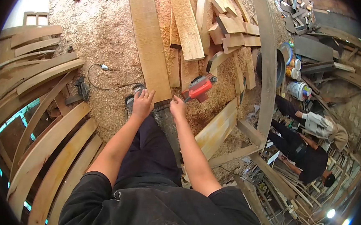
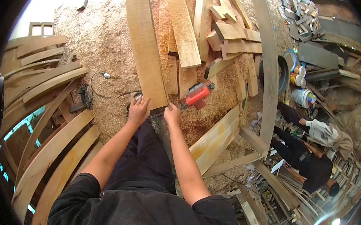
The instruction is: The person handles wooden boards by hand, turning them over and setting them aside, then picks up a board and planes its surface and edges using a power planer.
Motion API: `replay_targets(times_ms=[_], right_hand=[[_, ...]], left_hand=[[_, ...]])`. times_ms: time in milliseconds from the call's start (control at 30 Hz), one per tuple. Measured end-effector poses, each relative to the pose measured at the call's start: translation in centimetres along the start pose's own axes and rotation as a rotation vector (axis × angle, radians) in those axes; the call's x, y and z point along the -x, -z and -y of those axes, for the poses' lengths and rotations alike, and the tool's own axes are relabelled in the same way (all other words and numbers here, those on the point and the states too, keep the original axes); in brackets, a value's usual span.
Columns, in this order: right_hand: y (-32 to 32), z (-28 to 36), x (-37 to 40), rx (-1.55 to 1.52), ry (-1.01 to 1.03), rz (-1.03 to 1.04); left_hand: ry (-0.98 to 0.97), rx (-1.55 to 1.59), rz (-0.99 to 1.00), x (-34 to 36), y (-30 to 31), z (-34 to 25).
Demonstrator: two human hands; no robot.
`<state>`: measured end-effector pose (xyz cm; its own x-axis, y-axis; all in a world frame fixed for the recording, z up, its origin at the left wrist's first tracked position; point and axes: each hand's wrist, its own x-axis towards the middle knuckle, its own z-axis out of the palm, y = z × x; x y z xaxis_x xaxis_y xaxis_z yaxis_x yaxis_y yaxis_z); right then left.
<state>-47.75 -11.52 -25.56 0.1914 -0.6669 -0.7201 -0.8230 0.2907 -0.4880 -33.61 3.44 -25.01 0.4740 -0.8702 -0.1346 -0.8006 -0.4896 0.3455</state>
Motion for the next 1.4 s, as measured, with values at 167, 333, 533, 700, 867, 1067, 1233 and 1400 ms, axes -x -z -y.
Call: replay_targets(times_ms=[167, 333, 533, 700, 867, 1067, 1233, 1400], right_hand=[[3.1, -4.6, -5.3, -0.327, 0.024, -0.422], [6.2, -4.7, -13.5, -0.592, 0.088, -0.342], [6.1, -5.0, -19.0, -0.979, -0.295, -0.282], [6.4, -3.3, -18.7, -1.188, -0.199, -0.264], [7.3, -4.7, -19.9, -1.195, -0.288, -0.095], [7.1, -1.8, -13.9, -1.176, -0.237, -0.096], [7.0, 2.3, -5.1, -1.129, -0.108, -0.184], [9.7, 4.4, 1.6, -1.136, 0.077, -0.033]], left_hand=[[0.048, 0.274, 0.025, 0.9, 2.0, 1.9], [0.193, 0.513, 0.235, 1.4, 0.8, 3.9], [0.428, 0.828, 0.038, 1.8, -3.9, -0.1], [0.431, 0.799, -0.045, 1.9, -5.3, -0.6], [0.711, 1.176, 0.074, 3.7, -6.7, -0.2], [0.319, 0.648, 0.597, 6.4, -4.8, 2.4], [0.0, 0.557, 0.692, 9.0, -5.2, 6.3], [-0.149, 0.715, 0.238, 11.2, -4.1, 8.0]])
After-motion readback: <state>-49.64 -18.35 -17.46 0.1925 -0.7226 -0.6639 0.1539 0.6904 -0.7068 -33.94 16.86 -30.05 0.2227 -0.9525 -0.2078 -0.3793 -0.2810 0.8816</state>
